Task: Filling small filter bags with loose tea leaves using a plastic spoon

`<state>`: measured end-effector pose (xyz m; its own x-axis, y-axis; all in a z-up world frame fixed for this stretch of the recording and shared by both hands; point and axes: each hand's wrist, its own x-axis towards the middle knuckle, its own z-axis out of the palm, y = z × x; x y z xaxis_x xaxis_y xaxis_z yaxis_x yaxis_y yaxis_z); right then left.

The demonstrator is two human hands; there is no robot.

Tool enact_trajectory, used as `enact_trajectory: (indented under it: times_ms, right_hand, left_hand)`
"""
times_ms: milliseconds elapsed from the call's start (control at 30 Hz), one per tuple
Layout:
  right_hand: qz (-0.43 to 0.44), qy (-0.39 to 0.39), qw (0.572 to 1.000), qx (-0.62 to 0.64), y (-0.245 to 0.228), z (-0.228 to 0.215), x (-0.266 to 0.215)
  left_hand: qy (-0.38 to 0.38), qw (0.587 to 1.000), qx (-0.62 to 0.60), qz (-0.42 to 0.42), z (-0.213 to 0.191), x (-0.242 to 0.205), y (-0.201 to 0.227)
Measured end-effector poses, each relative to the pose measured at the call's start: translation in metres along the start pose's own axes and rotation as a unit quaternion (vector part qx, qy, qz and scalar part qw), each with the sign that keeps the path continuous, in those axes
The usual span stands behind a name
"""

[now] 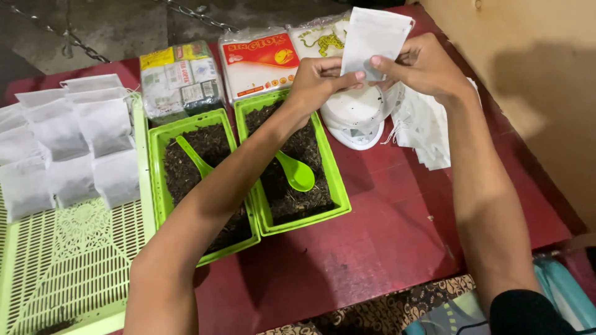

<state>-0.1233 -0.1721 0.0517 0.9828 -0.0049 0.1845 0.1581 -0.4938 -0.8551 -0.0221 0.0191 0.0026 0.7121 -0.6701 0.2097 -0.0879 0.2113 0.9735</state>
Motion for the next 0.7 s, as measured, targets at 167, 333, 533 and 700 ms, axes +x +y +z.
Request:
enact_trajectory:
  times_ms: [167,333,533,700]
  right_hand:
    - [-0.023,0.027,0.999,0.009,-0.003,0.011,0.000]
    - [-0.034,0.022,0.999,0.019,-0.002,0.029,0.005]
    - [-0.072,0.028,0.996,0.046,-0.019,0.071,0.011]
    - [-0.115,-0.003,0.991,0.070,-0.048,0.118,0.019]
  left_hand:
    - [0.015,1.000,-0.024,-0.010,-0.003,-0.010,0.008]
    - [0.027,0.999,-0.018,0.032,-0.016,-0.030,0.018]
    - [0.064,0.994,0.072,0.058,-0.049,-0.071,0.048]
    - [0.087,0.976,0.160,0.123,-0.090,-0.113,0.063]
